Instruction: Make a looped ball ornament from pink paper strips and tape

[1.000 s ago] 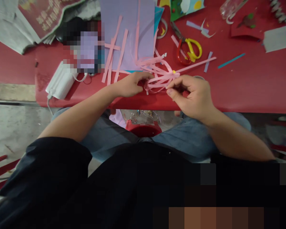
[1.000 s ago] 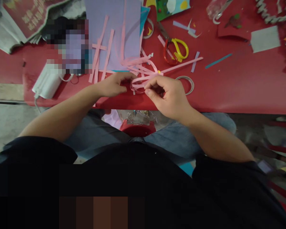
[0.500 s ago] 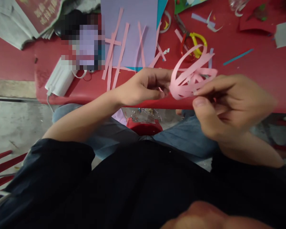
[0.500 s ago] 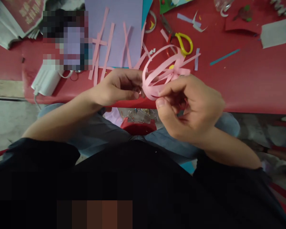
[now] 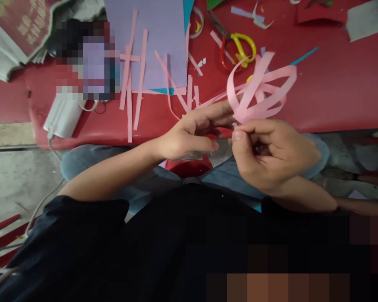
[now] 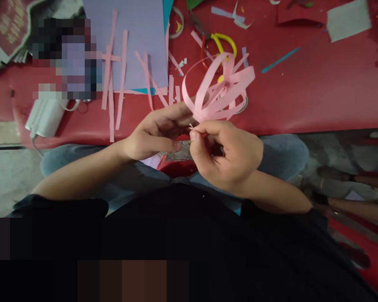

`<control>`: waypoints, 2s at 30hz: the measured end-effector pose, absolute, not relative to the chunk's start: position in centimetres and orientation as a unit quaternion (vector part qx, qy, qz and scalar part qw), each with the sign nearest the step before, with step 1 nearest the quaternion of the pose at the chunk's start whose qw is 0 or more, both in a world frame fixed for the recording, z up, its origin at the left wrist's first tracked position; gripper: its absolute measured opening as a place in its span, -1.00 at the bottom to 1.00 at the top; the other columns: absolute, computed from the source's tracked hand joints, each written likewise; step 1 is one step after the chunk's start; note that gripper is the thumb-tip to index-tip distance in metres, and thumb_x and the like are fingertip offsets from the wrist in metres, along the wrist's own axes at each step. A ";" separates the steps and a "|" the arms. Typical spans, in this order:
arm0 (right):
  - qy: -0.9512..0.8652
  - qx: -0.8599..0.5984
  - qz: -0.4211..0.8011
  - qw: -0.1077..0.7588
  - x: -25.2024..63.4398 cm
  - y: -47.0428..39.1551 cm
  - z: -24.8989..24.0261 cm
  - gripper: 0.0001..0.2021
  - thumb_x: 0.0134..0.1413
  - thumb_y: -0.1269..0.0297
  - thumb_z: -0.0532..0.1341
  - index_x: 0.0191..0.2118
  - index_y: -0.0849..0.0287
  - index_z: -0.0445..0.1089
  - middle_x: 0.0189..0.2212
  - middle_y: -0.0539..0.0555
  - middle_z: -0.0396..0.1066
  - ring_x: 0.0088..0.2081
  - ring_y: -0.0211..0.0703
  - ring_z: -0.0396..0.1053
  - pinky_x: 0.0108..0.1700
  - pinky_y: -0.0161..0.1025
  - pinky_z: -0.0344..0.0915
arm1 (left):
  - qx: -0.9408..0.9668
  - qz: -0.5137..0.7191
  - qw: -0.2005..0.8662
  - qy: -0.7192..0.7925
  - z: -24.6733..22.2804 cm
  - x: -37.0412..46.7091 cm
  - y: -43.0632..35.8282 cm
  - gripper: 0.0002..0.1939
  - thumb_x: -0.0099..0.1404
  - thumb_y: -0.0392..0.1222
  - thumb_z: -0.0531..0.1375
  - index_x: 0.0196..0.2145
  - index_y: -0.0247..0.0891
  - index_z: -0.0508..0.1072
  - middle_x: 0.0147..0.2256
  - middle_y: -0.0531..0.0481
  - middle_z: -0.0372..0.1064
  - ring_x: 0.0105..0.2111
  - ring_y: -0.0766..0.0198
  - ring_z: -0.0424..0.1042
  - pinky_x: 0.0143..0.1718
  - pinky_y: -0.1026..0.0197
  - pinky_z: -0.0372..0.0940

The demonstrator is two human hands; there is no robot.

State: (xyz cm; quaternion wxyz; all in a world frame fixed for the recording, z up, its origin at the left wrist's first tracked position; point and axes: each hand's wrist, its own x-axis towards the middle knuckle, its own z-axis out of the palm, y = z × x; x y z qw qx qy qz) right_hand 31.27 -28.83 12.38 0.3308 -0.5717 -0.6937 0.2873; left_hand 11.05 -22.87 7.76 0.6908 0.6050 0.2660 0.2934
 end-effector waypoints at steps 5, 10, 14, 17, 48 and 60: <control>-0.675 -0.615 0.131 0.386 29.8 -29.5 11.5 -0.90 0.27 0.25 0.32 -0.28 0.10 0.57 -0.53 -0.02 0.50 -0.56 -0.26 0.40 -0.43 -0.25 0.34 | 0.729 0.309 0.557 0.251 6.4 11.6 -22.8 -0.44 0.53 0.06 0.25 0.41 0.11 0.28 0.30 0.21 0.45 0.25 0.09 0.54 0.00 0.30 0.61; -0.655 -0.630 0.183 0.374 30.5 -29.1 10.9 -0.86 0.33 0.19 0.31 -0.26 0.07 0.57 -0.51 0.01 0.52 -0.53 -0.23 0.42 -0.48 -0.25 0.28 | 0.743 0.326 0.518 0.272 5.5 11.5 -22.8 -0.46 0.52 0.06 0.28 0.38 0.04 0.35 0.32 0.15 0.45 0.30 0.02 0.48 0.06 0.24 0.63; -0.655 -0.629 0.194 0.372 30.7 -28.9 10.9 -0.83 0.32 0.17 0.32 -0.30 0.09 0.54 -0.55 0.00 0.45 -0.57 -0.29 0.33 -0.47 -0.26 0.28 | 0.745 0.358 0.470 0.310 5.1 11.2 -22.7 -0.55 0.52 -0.02 0.30 0.31 0.01 0.45 0.36 0.20 0.40 0.37 -0.03 0.35 0.10 0.25 0.60; -0.653 -0.626 0.212 0.369 30.7 -28.8 10.8 -0.83 0.31 0.20 0.33 -0.33 0.10 0.52 -0.58 -0.02 0.40 -0.58 -0.30 0.31 -0.43 -0.25 0.32 | 0.758 0.340 0.467 0.303 5.3 11.1 -22.9 -0.56 0.52 -0.01 0.29 0.30 0.01 0.45 0.37 0.21 0.38 0.39 -0.03 0.32 0.08 0.32 0.58; -0.634 -0.585 0.257 0.435 31.4 -28.8 9.1 -0.93 0.32 0.21 0.31 -0.19 0.01 0.55 -0.54 -0.02 0.42 -0.58 -0.25 0.30 -0.52 -0.19 0.27 | 0.776 0.309 0.485 0.260 4.9 10.3 -23.6 -0.34 0.55 0.12 0.10 0.51 0.02 0.11 0.44 0.17 0.27 0.42 -0.07 0.30 0.22 0.10 0.51; -0.643 -0.606 0.246 0.399 31.0 -28.5 9.7 -0.88 0.30 0.17 0.34 -0.22 0.08 0.54 -0.48 0.03 0.47 -0.53 -0.23 0.31 -0.43 -0.18 0.33 | 0.738 0.402 0.465 0.278 3.9 10.7 -23.6 -0.52 0.47 0.06 0.30 0.30 0.10 0.47 0.23 0.11 0.54 0.26 -0.03 0.55 0.23 -0.08 0.61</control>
